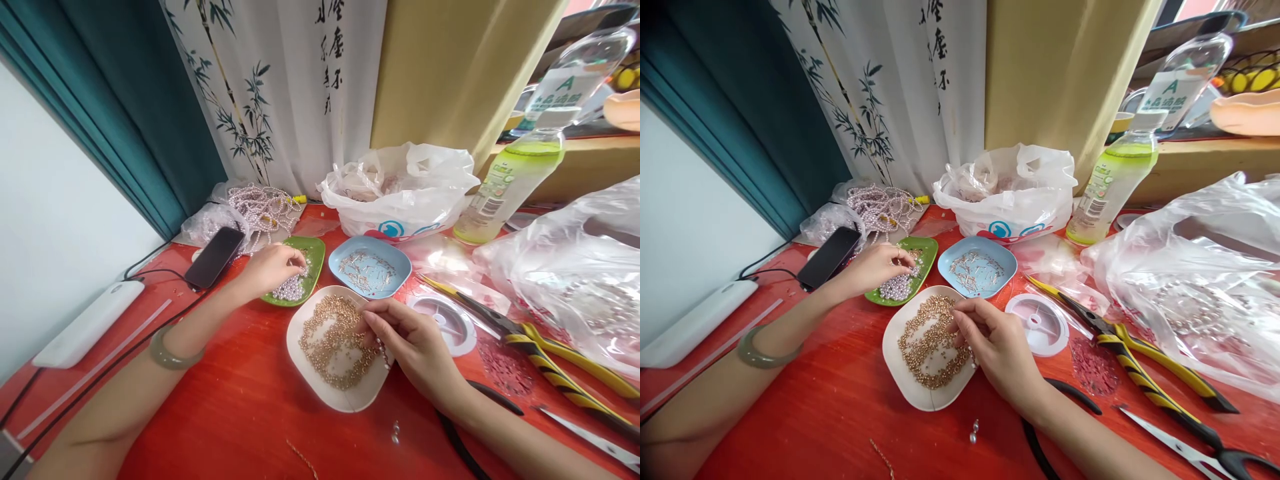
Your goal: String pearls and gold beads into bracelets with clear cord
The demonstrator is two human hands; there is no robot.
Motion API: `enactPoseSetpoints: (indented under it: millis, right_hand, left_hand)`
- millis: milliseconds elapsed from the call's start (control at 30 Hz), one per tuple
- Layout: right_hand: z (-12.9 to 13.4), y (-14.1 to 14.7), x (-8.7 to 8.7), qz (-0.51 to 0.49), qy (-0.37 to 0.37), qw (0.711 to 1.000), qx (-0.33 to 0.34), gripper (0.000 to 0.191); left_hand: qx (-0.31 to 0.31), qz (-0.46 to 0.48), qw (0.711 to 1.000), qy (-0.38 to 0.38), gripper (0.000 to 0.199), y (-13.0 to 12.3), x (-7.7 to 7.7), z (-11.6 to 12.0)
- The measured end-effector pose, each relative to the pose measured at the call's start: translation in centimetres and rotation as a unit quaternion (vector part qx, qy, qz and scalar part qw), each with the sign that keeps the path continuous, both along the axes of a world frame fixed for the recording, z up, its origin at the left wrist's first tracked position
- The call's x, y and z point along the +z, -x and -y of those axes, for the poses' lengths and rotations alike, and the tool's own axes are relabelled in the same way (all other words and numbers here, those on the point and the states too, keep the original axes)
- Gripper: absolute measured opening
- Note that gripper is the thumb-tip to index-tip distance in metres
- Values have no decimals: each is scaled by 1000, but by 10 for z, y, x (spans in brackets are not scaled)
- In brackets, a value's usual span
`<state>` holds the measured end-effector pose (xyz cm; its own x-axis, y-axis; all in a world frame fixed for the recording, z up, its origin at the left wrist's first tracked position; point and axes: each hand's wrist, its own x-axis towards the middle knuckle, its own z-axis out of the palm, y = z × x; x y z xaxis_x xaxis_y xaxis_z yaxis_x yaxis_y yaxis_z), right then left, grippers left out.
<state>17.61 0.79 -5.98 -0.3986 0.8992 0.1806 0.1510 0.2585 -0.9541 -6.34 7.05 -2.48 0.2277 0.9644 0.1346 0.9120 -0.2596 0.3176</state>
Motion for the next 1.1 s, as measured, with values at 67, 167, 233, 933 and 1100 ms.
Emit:
enactPoseSetpoints:
  millis: [67,167,233,933,1100]
  right_hand:
    - [0,0,0,-1,-1,1000,2,13]
    - [0,0,-1,-5,-2,1000,2,13]
    - [0,0,-2,-4,-2,1000,1,14]
    - [1,1,1,-7,-24,1000,-2,16]
    - [3,-1,3,7,-43,999,-2,16]
  left_hand:
    - [-15,-16,999,24,14,0,-7,-2]
    - [-19,-28,999,29,15,-3,-12,-3]
    - [-18,-38,999,16,15,-5,-12,-2]
    - [-62,508,823,248,11,-52,-4,35]
    - [-52,559,776,287,10,-58,-10,39]
